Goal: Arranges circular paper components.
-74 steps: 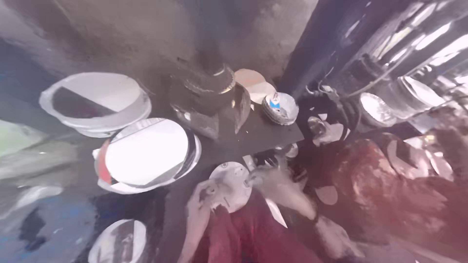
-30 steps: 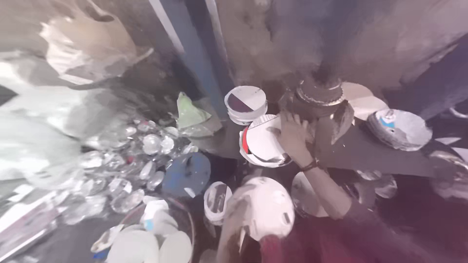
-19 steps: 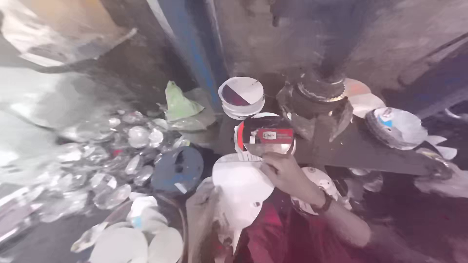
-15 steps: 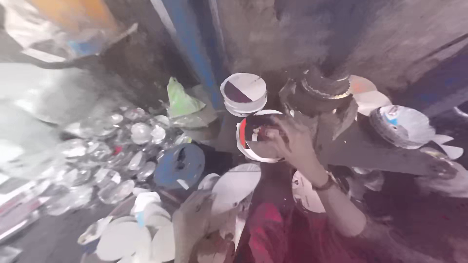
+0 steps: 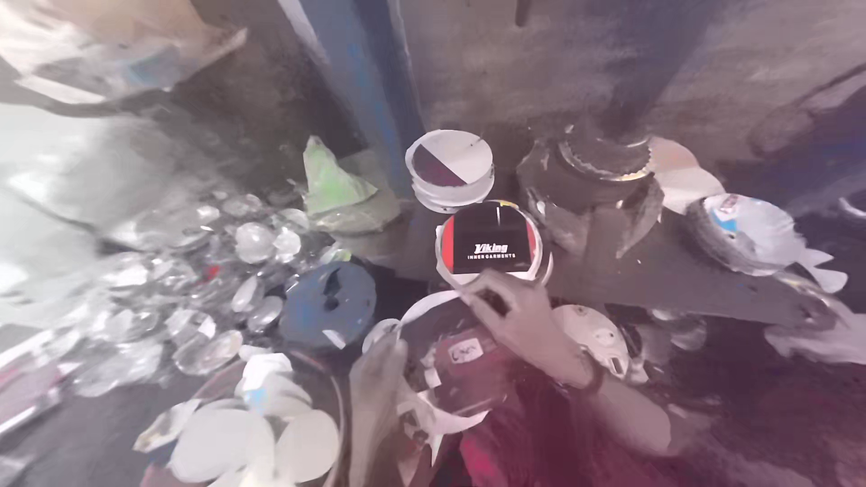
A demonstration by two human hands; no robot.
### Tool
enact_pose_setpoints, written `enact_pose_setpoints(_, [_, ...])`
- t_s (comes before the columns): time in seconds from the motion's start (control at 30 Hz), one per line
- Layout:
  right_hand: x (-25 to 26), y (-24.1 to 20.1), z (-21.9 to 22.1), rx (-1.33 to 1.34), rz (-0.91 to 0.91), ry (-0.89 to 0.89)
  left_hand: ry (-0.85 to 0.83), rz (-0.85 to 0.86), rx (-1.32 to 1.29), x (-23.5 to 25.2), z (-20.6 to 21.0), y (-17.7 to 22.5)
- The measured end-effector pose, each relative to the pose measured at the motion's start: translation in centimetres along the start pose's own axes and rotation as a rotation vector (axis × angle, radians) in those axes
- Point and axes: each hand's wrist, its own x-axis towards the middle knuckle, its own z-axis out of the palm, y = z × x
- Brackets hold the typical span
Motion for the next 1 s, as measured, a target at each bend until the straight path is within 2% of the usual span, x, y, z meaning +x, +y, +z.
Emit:
enact_pose_setpoints(0.07, [1.0, 0.7, 0.7, -0.175, -0.026, 0.016, 0.028, -0.026, -0.092, 0.3, 0.9, -0.4])
enact_pose_setpoints(0.17, [4.0, 3.9, -1.0, -0.568, 0.153, -0.034, 0.223, -0.048, -0.196, 0.2, 0.3, -0.2])
enact_pose_setpoints(0.23, [4.8, 6.4, -2.0, -0.685, 0.257, -0.061, 0.330, 0.031, -0.189, 0.3, -1.2, -0.7])
enact_pose_setpoints(0.27, [4.9, 7.0, -2.3, -0.684, 0.231, -0.016, 0.335, 0.071, -0.148, 0.4, -2.2, -0.9])
enact_pose_setpoints(0.33, [5.1, 7.1, -3.2, -0.578, 0.103, 0.179, 0.351, 0.089, -0.065, 0.5, -3.4, -1.1])
enact_pose_setpoints(0.4, [5.3, 6.3, -4.3, -0.265, 0.061, 0.341, 0.367, 0.085, -0.107, 0.4, -3.4, -1.2])
enact_pose_setpoints(0.47, [4.3, 4.4, -4.9, 0.158, 0.114, 0.190, 0.169, 0.083, -0.196, 0.1, -3.2, -2.0])
enact_pose_setpoints(0.5, [3.7, 3.3, -4.4, 0.251, 0.112, 0.077, 0.062, 0.061, -0.219, 0.1, -2.7, -2.4])
enact_pose_setpoints(0.53, [3.2, 2.2, -3.3, 0.224, 0.083, -0.005, 0.011, 0.021, -0.215, 0.1, -1.5, -2.3])
enact_pose_setpoints(0.63, [1.9, 1.1, -0.1, -0.164, -0.010, -0.061, 0.123, -0.102, -0.180, 0.1, 2.5, -0.9])
enact_pose_setpoints(0.67, [2.2, 1.7, 0.0, -0.327, 0.025, -0.054, 0.169, -0.109, -0.166, 0.2, 2.9, -0.6])
enact_pose_setpoints(0.77, [4.2, 5.2, -1.6, -0.676, 0.299, -0.087, 0.363, -0.024, -0.072, 0.6, 1.6, -0.6])
enact_pose_setpoints(0.83, [4.7, 6.6, -2.5, -0.699, 0.300, -0.010, 0.354, 0.035, -0.076, 0.9, -0.7, -1.2])
enact_pose_setpoints(0.93, [4.7, 6.3, -3.2, -0.615, 0.165, 0.147, 0.366, 0.065, -0.166, 1.4, -2.8, -1.7])
enact_pose_setpoints(1.0, [4.3, 6.7, -3.5, -0.627, 0.201, 0.087, 0.319, 0.078, -0.222, 1.4, -3.1, -2.1])
